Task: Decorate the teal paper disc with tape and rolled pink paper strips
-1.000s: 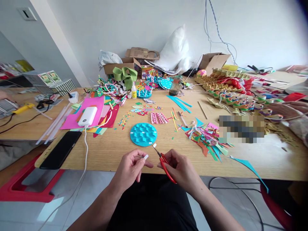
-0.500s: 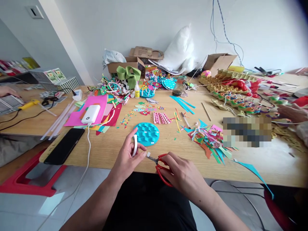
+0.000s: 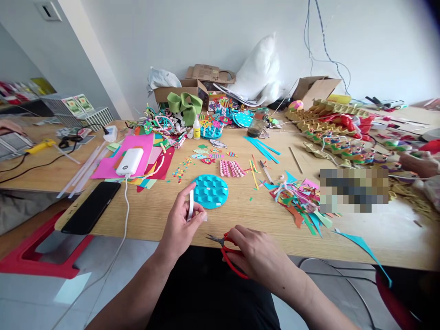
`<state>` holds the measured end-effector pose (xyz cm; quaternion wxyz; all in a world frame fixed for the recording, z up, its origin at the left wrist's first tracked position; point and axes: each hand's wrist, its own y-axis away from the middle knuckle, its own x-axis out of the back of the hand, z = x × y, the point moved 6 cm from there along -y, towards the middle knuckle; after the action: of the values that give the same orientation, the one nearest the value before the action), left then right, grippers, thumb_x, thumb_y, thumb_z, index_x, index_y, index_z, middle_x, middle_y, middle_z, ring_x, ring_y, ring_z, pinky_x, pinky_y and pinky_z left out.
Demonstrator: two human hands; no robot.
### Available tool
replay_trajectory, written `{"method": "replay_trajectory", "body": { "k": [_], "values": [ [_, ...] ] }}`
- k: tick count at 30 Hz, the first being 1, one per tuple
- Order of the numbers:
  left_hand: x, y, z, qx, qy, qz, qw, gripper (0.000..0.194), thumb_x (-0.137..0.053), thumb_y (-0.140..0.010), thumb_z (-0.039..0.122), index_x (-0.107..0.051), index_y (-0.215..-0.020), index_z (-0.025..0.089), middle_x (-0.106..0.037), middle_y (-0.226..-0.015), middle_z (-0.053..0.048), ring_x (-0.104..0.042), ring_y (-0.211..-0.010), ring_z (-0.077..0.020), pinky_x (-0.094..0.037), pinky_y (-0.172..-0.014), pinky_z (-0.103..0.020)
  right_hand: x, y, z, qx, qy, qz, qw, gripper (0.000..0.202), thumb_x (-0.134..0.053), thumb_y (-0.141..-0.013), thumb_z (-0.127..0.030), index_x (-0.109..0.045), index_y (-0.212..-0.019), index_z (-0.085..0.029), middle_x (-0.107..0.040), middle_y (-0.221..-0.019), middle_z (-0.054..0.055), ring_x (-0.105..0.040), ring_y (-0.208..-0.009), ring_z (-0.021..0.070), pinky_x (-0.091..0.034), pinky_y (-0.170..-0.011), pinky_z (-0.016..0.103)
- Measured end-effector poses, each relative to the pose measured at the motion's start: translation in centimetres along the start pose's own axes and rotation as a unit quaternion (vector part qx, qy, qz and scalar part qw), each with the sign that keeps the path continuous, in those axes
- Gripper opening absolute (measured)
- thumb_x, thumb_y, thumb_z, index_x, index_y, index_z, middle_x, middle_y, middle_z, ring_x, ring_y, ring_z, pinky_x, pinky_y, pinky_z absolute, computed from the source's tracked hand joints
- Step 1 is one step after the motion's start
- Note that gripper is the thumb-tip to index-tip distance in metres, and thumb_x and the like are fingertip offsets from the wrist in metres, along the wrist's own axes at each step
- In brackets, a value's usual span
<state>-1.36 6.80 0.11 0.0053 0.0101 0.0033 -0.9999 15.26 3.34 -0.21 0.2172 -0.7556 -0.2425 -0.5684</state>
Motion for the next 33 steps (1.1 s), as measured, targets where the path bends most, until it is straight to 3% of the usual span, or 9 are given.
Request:
{"method": "replay_trajectory", "body": {
  "k": [8,12,17,21,22,24,27,30,33],
  "values": [
    [0.9,0.0,-0.6,0.030,0.094,0.060,0.993,0.081,-0.070,-0.072,0.023,-0.030,-0.142,0.022,-0.062,-0.072,0.002,-0.057,-0.070,-0.0110,-0.044,-0.069,-0.023,-0.1,0.8,9.3,-0.217,0.123,0.039,0.968,0.011,-0.058,-0.082,-0.025,-0.059,-0.085,-0.014,-0.060,-0.086,0.014,-0.060,-0.085,0.0279,-0.045,-0.073,0.036],
    [0.9,-0.1,-0.9,0.048,0.118,0.049,0.991,0.078,-0.068,-0.074,0.023,-0.030,-0.142,0.019,-0.066,-0.078,-0.002,-0.054,-0.069,-0.0108,-0.037,-0.058,-0.020,-0.4,1.7,12.5,-0.218,0.116,0.008,0.969,0.024,-0.053,-0.085,-0.032,-0.063,-0.094,-0.014,-0.061,-0.094,0.014,-0.059,-0.091,0.0277,-0.044,-0.079,0.037],
    [1.0,0.0,-0.8,0.056,0.156,0.042,0.985,0.074,-0.066,-0.076,0.019,-0.033,-0.141,0.021,-0.067,-0.081,-0.004,-0.047,-0.062,-0.0080,-0.034,-0.054,-0.020,0.6,1.8,13.5,-0.222,0.087,-0.025,0.971,0.026,-0.061,-0.074,-0.026,-0.068,-0.097,-0.016,-0.065,-0.099,0.013,-0.059,-0.094,0.0295,-0.044,-0.078,0.038],
    [1.0,0.2,-0.8,0.070,0.186,0.046,0.979,0.076,-0.067,-0.074,0.018,-0.033,-0.142,0.022,-0.066,-0.081,-0.003,-0.044,-0.059,-0.0072,-0.032,-0.052,-0.020,3.3,0.2,10.0,-0.251,-0.039,0.153,0.955,0.019,-0.053,-0.084,-0.030,-0.067,-0.080,-0.018,-0.068,-0.086,0.012,-0.061,-0.084,0.0259,-0.045,-0.074,0.037],
    [1.0,0.2,-0.8,0.071,0.191,0.046,0.978,0.076,-0.067,-0.074,0.018,-0.032,-0.142,0.022,-0.066,-0.081,-0.003,-0.045,-0.060,-0.0074,-0.032,-0.052,-0.020,3.3,-0.5,8.6,-0.241,-0.133,0.189,0.943,0.020,-0.053,-0.085,-0.033,-0.066,-0.079,-0.019,-0.068,-0.083,0.009,-0.061,-0.079,0.0224,-0.045,-0.071,0.034],
    [0.9,0.2,-0.8,0.071,0.196,0.046,0.977,0.077,-0.067,-0.075,0.018,-0.031,-0.142,0.023,-0.067,-0.082,-0.003,-0.046,-0.061,-0.0077,-0.033,-0.053,-0.020,1.6,-2.5,5.5,-0.206,-0.355,0.157,0.898,0.023,-0.057,-0.082,-0.040,-0.064,-0.076,-0.019,-0.065,-0.072,0.005,-0.059,-0.066,0.0173,-0.046,-0.062,0.029],
    [1.0,0.2,-0.8,0.071,0.189,0.049,0.978,0.075,-0.067,-0.075,0.019,-0.034,-0.141,0.024,-0.067,-0.084,-0.003,-0.047,-0.060,-0.0075,-0.034,-0.053,-0.020,-1.1,-5.3,1.7,-0.177,-0.594,0.101,0.778,0.030,-0.067,-0.073,-0.046,-0.063,-0.078,-0.017,-0.063,-0.070,0.003,-0.056,-0.063,0.0135,-0.047,-0.058,0.026],
    [1.4,0.3,-0.9,0.068,0.178,0.052,0.980,0.073,-0.067,-0.075,0.020,-0.035,-0.140,0.025,-0.068,-0.085,-0.003,-0.051,-0.063,-0.0087,-0.034,-0.053,-0.020,-2.6,-6.9,0.4,-0.179,-0.712,0.099,0.672,0.034,-0.072,-0.067,-0.047,-0.062,-0.075,-0.015,-0.061,-0.068,0.002,-0.055,-0.062,0.0120,-0.048,-0.058,0.025],
    [1.9,0.4,-1.0,0.059,0.172,0.057,0.982,0.072,-0.067,-0.075,0.021,-0.035,-0.140,0.025,-0.069,-0.086,-0.003,-0.052,-0.065,-0.0088,-0.035,-0.054,-0.020,-2.9,-7.7,0.1,-0.188,-0.750,0.103,0.626,0.034,-0.076,-0.064,-0.044,-0.061,-0.072,-0.014,-0.060,-0.065,0.001,-0.054,-0.059,0.0105,-0.046,-0.054,0.023]
  ]
}}
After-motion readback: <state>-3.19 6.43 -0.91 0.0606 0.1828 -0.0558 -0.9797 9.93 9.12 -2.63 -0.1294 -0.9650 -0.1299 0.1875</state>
